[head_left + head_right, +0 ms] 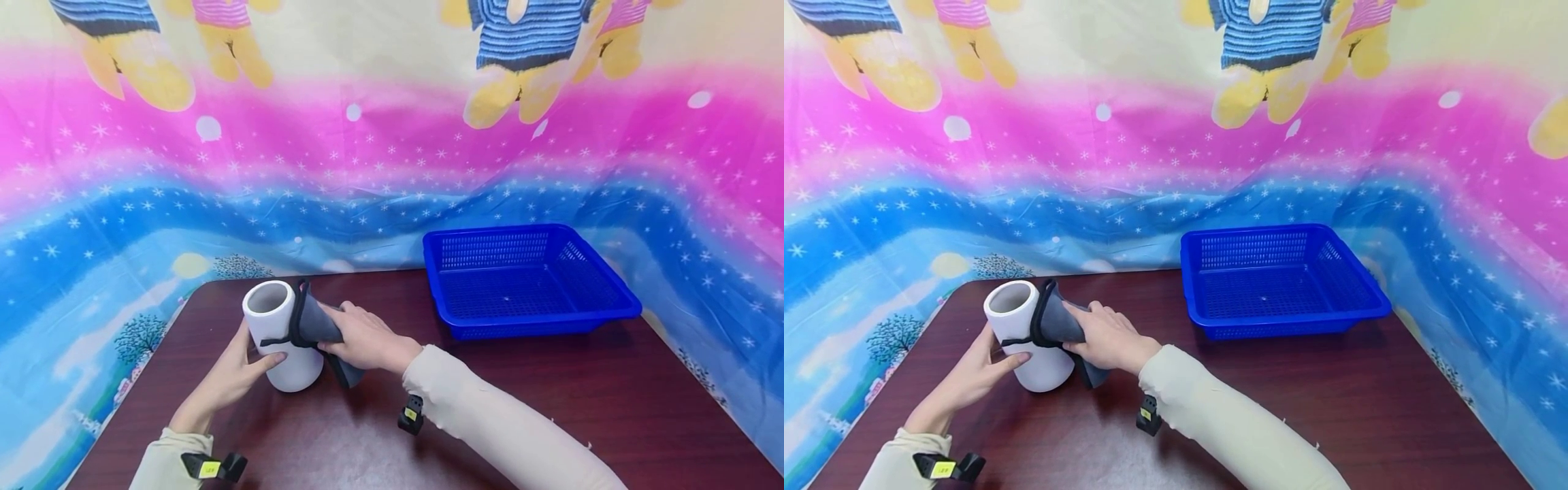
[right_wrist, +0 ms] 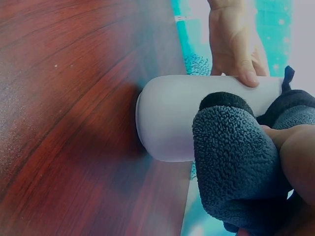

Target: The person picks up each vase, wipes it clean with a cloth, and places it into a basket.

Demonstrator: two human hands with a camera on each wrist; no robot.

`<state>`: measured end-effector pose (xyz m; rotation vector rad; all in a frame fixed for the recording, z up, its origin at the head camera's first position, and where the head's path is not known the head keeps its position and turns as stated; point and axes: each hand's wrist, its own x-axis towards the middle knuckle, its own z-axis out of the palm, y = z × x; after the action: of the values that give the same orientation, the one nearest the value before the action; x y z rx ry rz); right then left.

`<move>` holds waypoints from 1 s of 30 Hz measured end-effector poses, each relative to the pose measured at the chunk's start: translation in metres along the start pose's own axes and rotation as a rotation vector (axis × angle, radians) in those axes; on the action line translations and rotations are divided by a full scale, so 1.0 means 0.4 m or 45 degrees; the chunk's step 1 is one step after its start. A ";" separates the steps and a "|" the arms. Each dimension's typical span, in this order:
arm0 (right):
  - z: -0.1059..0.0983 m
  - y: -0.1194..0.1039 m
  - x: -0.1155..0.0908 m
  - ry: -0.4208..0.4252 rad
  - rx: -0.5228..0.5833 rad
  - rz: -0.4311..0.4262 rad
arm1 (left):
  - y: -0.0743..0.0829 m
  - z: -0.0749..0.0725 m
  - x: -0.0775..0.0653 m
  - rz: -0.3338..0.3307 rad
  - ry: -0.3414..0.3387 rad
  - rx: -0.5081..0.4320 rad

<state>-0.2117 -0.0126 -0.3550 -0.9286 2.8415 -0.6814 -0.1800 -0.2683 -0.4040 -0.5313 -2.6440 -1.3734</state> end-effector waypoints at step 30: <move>0.061 0.040 -0.015 -0.059 -0.096 -0.004 | -0.004 -0.003 0.001 0.012 0.023 0.078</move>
<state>-0.2106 -0.0072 -0.3844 -0.9466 2.8433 -0.5488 -0.1810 -0.2698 -0.4044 -0.5215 -2.6557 -1.2841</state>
